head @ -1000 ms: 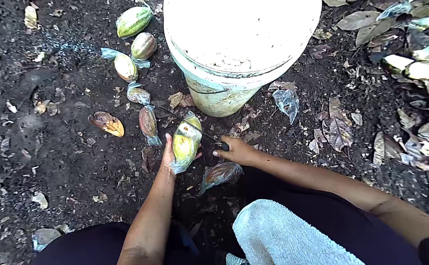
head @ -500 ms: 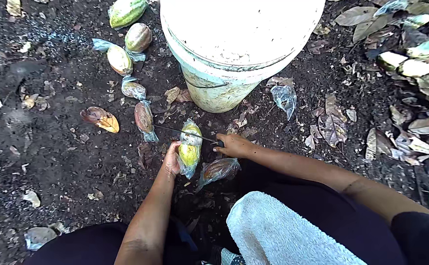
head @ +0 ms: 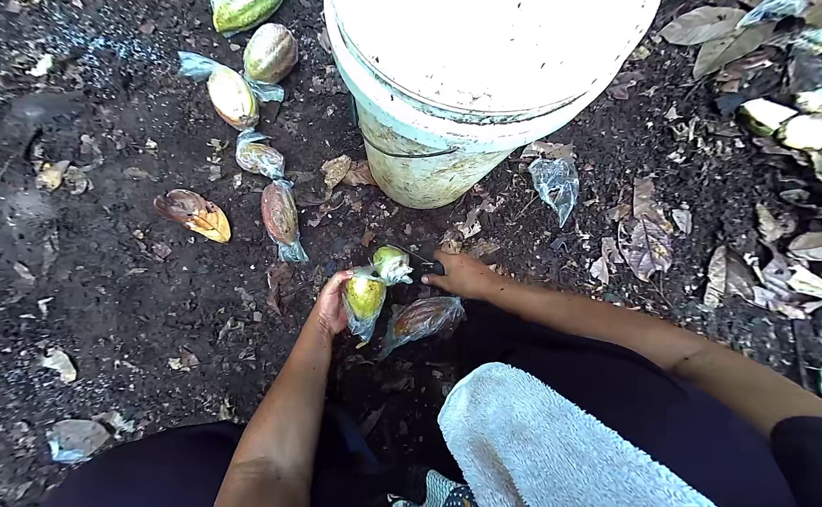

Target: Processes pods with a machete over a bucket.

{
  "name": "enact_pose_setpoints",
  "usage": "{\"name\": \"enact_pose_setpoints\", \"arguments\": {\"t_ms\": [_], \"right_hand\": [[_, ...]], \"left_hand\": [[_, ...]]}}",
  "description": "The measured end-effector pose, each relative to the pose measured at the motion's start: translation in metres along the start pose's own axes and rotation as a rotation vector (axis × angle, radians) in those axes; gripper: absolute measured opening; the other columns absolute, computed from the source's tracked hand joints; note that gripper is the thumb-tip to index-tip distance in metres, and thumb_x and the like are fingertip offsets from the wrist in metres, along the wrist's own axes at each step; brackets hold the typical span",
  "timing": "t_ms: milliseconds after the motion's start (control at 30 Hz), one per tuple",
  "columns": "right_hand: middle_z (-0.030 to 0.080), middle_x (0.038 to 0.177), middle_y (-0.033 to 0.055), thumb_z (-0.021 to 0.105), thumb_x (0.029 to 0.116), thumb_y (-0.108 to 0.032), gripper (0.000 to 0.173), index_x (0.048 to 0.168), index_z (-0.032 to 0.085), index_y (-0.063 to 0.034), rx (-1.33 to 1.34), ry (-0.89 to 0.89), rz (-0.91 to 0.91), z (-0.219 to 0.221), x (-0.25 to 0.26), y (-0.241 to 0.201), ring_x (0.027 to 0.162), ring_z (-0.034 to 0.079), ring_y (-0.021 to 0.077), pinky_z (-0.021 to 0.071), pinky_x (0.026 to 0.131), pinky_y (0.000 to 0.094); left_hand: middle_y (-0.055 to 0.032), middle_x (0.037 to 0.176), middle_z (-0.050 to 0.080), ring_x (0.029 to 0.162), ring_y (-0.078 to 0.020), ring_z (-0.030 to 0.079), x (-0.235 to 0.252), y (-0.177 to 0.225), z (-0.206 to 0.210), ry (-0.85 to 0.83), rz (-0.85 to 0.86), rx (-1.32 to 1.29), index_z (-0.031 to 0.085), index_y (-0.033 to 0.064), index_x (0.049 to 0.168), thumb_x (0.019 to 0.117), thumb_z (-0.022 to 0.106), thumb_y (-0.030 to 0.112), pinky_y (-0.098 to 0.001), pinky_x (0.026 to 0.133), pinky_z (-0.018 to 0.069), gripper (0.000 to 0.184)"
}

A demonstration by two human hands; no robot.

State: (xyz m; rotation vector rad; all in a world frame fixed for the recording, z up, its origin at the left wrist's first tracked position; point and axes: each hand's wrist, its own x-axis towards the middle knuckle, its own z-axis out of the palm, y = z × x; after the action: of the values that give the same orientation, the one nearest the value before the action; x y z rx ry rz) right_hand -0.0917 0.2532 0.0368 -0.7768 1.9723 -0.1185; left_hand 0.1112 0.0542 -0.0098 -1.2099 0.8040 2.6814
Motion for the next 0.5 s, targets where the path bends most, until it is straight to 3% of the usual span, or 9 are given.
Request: {"name": "enact_pose_setpoints", "arguments": {"t_ms": [133, 333, 500], "right_hand": [[0.065, 0.107, 0.0255, 0.059, 0.103, -0.044, 0.051, 0.127, 0.058, 0.0012, 0.068, -0.098, -0.055, 0.02, -0.001, 0.001, 0.102, 0.064, 0.041, 0.0477, 0.092, 0.0611], [0.065, 0.11, 0.0248, 0.057, 0.1042, -0.042, 0.048, 0.128, 0.056, -0.0006, 0.043, -0.09, -0.014, 0.018, 0.003, -0.004, 0.107, 0.064, 0.0405, 0.0481, 0.094, 0.0603], [0.065, 0.119, 0.0272, 0.058, 0.1029, -0.046, 0.055, 0.135, 0.055, -0.0003, 0.03, -0.034, 0.066, 0.014, 0.008, 0.021, 0.116, 0.062, 0.0436, 0.0461, 0.099, 0.0636]], "left_hand": [[-0.0114, 0.096, 0.071, 0.09, -0.0212, 0.071, -0.011, 0.016, -0.002, 0.041, 0.028, 0.098, 0.06, 0.0065, 0.113, 0.109, 0.028, 0.027, -0.0393, 0.082, 0.0603, 0.038], [-0.0061, 0.087, 0.074, 0.082, -0.0148, 0.073, -0.046, 0.051, 0.008, -0.06, 0.017, 0.219, 0.064, 0.0111, 0.1, 0.103, 0.031, 0.024, -0.0326, 0.075, 0.0616, 0.035], [0.0012, 0.081, 0.075, 0.075, -0.0076, 0.072, -0.074, 0.096, 0.002, -0.171, 0.351, 0.247, 0.074, 0.02, 0.087, 0.0853, 0.065, 0.038, -0.0277, 0.069, 0.0615, 0.02]]}}
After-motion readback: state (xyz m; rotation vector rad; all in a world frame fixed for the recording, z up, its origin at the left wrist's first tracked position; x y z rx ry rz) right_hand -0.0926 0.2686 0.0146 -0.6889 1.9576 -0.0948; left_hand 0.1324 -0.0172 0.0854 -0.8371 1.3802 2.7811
